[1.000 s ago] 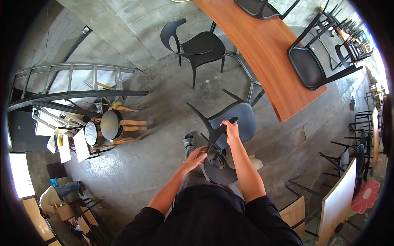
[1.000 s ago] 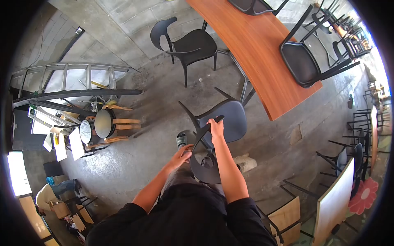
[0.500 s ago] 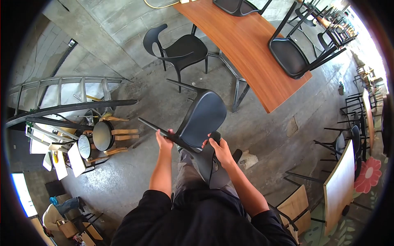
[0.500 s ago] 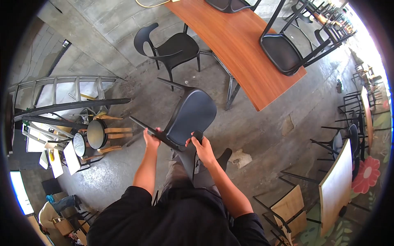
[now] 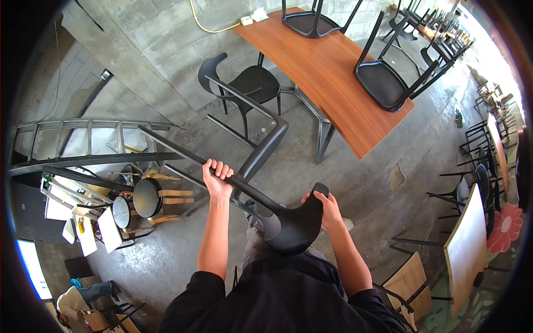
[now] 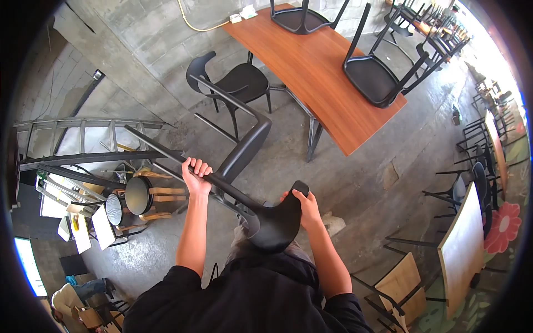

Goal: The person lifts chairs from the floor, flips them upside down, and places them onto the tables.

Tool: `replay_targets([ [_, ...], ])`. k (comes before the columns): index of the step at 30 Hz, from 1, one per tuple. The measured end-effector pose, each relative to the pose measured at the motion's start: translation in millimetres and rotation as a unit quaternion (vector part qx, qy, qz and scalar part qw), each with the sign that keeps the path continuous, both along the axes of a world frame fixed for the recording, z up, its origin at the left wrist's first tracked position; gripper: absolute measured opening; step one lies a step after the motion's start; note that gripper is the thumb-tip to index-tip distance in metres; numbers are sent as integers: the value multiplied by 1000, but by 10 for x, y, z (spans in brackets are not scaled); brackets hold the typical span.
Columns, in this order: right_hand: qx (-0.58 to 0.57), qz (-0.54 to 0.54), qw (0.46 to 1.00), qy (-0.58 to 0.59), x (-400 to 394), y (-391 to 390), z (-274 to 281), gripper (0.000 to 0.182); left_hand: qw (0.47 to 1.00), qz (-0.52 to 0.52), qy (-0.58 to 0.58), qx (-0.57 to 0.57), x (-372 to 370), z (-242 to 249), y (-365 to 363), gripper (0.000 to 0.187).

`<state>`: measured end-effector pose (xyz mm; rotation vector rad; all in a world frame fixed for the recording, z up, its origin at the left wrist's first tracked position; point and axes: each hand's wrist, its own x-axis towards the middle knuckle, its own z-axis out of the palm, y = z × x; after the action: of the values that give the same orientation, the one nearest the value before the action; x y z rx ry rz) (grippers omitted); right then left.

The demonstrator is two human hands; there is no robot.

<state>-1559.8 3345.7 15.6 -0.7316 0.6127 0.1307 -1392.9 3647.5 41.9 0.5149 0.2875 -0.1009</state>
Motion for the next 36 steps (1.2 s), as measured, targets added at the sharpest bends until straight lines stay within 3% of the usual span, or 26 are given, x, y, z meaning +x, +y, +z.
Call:
replay_targets([
  [4,-161,-53,985,27,86,-37,-49,20,998,-25,-45,45,-138,338,-135,36],
  [6,-305,-96,948,12,124,-72,-365,26,994,-42,-76,61,-195,420,-187,36],
  [9,-413,-71,908,22,126,-146,-634,35,985,-88,-112,99,-373,454,-279,39],
  [12,-582,-19,811,67,20,-273,-1191,34,974,-133,-144,117,-653,415,-450,40],
  [14,-670,14,734,113,33,-208,-1004,35,965,-168,-167,110,-823,343,-546,41],
  [17,-612,-68,775,-143,231,-56,-113,32,961,-188,-178,103,-969,377,-578,42],
  [22,-412,79,824,-381,523,491,1348,26,948,-234,-192,98,-1059,486,-647,42],
  [23,-386,162,809,-411,556,573,1628,33,948,-237,-179,115,-1093,522,-713,44],
  [26,-337,297,774,-446,634,865,2103,55,951,-209,-186,134,-1214,527,-856,17],
  [27,-401,266,718,-503,692,988,2119,59,952,-195,-186,146,-1254,586,-920,28],
  [29,-384,386,739,-397,721,1026,2362,47,925,-285,-210,138,-1185,380,-912,34],
  [33,-415,291,776,-375,742,946,2365,34,844,-417,-282,185,-1020,347,-951,47],
  [35,-435,241,798,-342,689,755,2385,33,790,-402,-359,293,-1007,922,-1058,53],
  [36,-413,228,828,-302,646,636,2424,27,757,-431,-322,371,-1020,602,-814,55],
])
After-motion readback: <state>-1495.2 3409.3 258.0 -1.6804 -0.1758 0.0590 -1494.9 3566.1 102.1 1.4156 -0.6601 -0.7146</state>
